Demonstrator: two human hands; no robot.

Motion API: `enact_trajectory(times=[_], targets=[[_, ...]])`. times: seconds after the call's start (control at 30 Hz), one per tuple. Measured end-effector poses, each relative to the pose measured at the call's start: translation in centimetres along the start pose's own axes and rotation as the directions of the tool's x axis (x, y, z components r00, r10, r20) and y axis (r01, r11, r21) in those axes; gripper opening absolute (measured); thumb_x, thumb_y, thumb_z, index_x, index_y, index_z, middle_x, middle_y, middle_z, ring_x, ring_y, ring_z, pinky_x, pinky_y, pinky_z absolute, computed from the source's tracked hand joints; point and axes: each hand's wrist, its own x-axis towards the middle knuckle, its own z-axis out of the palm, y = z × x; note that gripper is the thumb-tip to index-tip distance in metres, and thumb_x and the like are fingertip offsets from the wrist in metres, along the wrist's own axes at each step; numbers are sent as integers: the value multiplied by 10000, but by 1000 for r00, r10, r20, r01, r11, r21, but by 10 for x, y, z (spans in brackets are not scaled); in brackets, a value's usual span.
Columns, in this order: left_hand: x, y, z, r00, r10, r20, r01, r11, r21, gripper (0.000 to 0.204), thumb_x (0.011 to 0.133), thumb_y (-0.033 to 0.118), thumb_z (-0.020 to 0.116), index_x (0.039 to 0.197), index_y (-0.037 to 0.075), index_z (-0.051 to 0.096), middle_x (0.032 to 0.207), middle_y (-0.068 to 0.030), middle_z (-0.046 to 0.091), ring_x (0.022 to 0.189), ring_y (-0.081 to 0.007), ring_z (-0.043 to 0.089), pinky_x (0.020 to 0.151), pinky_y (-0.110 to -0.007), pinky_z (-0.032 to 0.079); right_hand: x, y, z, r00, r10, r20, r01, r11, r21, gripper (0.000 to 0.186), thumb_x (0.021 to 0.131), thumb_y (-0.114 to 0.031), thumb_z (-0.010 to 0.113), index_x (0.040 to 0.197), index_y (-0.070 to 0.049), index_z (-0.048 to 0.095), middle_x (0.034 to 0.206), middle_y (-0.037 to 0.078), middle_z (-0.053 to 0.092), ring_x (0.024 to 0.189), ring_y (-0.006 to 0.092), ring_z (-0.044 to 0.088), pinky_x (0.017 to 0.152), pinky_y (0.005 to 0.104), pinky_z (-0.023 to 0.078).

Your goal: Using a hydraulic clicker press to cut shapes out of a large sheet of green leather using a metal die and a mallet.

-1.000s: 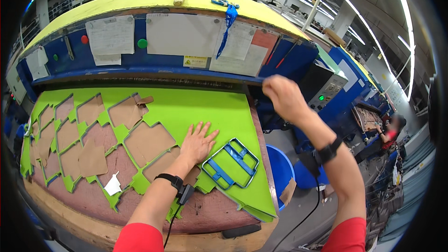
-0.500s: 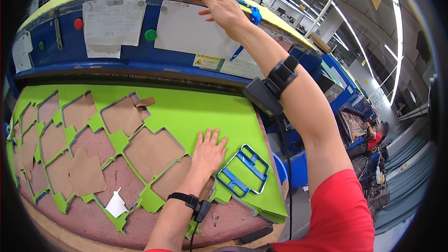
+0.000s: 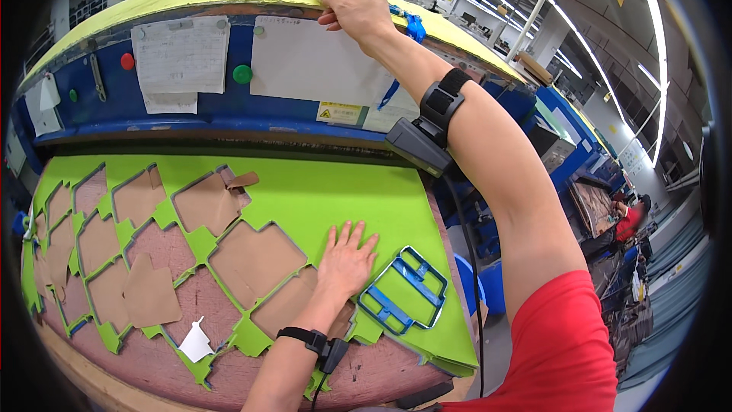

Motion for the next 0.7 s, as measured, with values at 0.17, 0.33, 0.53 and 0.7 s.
enact_trajectory(times=[0.17,0.33,0.53,0.7], targets=[[-4,-6,-3,1000,-17,22,16,1000,18,433,1041,365,469,1439,222,562,1553,-145,450,1463,-348,369,1221,-544,241,-36,-21,-17,987,144,-74,-127,971,201,328,933,-128,671,1210,46,680,828,105,707,706,156,706,615,251,554],[0,3,-5,999,2,35,-3,1000,25,427,1043,358,464,1437,226,564,1556,-139,446,1457,-345,376,1219,-544,245,-69,-49,-52,898,435,62,-431,844,320,144,910,-45,615,1025,34,651,797,99,651,704,174,699,582,255,527],[-7,0,2,999,29,38,-30,999,42,427,1037,344,471,1434,220,566,1547,-129,458,1445,-340,391,1214,-544,256,-52,-12,-23,889,313,335,-444,768,461,119,928,-55,634,880,-3,539,740,64,556,536,115,490,512,312,432],[0,-6,3,999,33,-14,-31,994,100,415,1024,321,495,1412,210,589,1528,-127,481,1432,-332,410,1206,-526,279,-216,-2,-90,974,147,170,-194,931,310,213,940,-119,678,1033,-3,525,795,83,612,603,156,622,560,296,499]])
